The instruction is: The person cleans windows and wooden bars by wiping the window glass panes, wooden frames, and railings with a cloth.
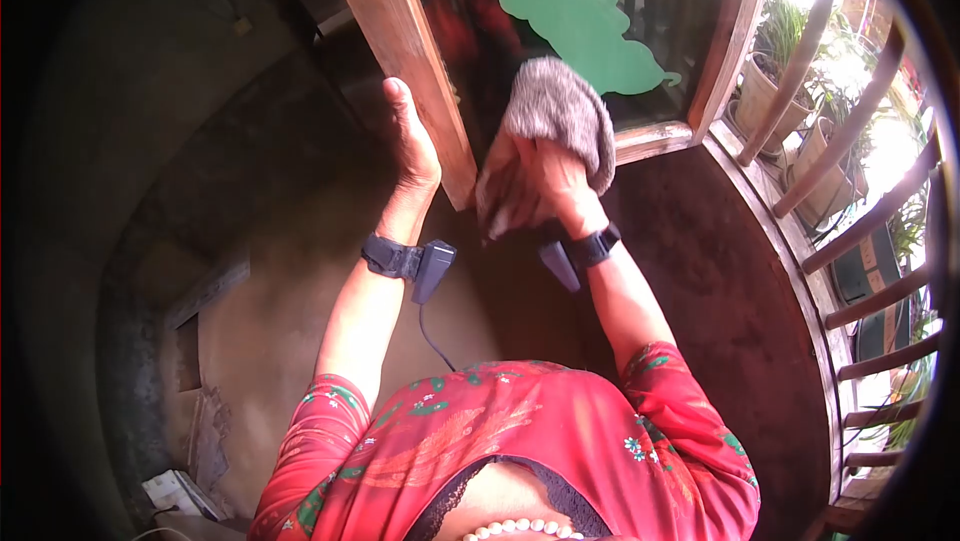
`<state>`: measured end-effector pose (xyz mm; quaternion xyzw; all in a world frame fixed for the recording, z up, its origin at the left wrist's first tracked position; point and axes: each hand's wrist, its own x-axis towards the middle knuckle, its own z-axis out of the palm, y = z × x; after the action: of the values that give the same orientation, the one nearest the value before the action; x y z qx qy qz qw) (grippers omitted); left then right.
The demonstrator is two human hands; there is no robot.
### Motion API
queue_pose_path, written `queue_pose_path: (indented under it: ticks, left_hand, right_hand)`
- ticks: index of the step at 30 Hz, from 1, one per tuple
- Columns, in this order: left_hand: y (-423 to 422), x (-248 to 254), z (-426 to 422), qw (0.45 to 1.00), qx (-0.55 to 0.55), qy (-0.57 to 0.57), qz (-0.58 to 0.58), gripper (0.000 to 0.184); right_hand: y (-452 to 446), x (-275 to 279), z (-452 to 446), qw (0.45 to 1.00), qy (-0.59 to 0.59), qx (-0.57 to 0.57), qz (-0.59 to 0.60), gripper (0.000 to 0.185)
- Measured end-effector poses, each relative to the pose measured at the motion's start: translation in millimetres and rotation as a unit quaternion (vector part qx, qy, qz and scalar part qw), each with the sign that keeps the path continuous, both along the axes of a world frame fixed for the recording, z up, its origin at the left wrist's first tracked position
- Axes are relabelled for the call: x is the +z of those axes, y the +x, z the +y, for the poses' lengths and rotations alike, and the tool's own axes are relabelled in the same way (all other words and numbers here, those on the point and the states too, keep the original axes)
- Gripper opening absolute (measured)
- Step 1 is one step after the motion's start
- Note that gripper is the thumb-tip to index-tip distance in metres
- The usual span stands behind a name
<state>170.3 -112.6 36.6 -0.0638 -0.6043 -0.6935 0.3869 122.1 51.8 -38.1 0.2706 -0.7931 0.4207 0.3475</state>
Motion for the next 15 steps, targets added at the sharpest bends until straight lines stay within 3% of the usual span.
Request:
queue_pose_path:
  ticks: [2, 4, 5, 6, 7, 11, 12, 13, 14, 15]
  left_hand:
    - [-4, -5, -7, 1.0, -0.027, -0.012, 0.0, 0.092]
    - [-11, -17, -17, 1.0, 0.001, -0.024, 0.003, 0.092]
    - [-15, -20, -21, 0.999, 0.029, -0.036, 0.005, 0.091]
    - [-17, -17, -22, 0.997, 0.057, -0.047, 0.009, 0.091]
    - [-2, -5, -3, 1.0, 0.014, -0.024, 0.015, 0.088]
    - [6, -1, 4, 0.998, 0.016, -0.057, -0.012, 0.082]
    - [-8, -15, -6, 0.996, 0.033, -0.077, -0.004, 0.072]
    - [-17, -22, -12, 0.994, 0.051, -0.099, 0.005, 0.067]
    - [-16, -22, -13, 0.993, 0.055, -0.102, -0.024, 0.066]
    - [-7, -11, 1, 0.994, 0.064, -0.084, 0.018, 0.065]
  right_hand:
    - [8, -17, 1, 0.989, 0.122, -0.06, 0.05, 0.051]
    - [14, -8, 4, 0.979, 0.183, -0.04, -0.087, 0.036]
    - [19, -13, 7, 0.98, 0.116, -0.068, 0.146, 0.014]
    - [18, -21, 11, 0.979, 0.115, -0.067, 0.157, 0.014]
    - [11, -33, 15, 0.98, 0.144, -0.034, 0.133, 0.015]
    - [-37, -81, 21, 0.961, 0.261, 0.087, 0.034, 0.045]
    - [-46, -78, 21, 0.95, 0.291, 0.115, 0.006, 0.054]
    - [-65, -3, -4, 0.928, 0.345, -0.032, -0.139, 0.051]
    - [-56, 24, 6, 0.98, 0.014, 0.169, -0.108, 0.046]
    - [-45, 27, 10, 0.961, 0.267, 0.066, 0.026, 0.032]
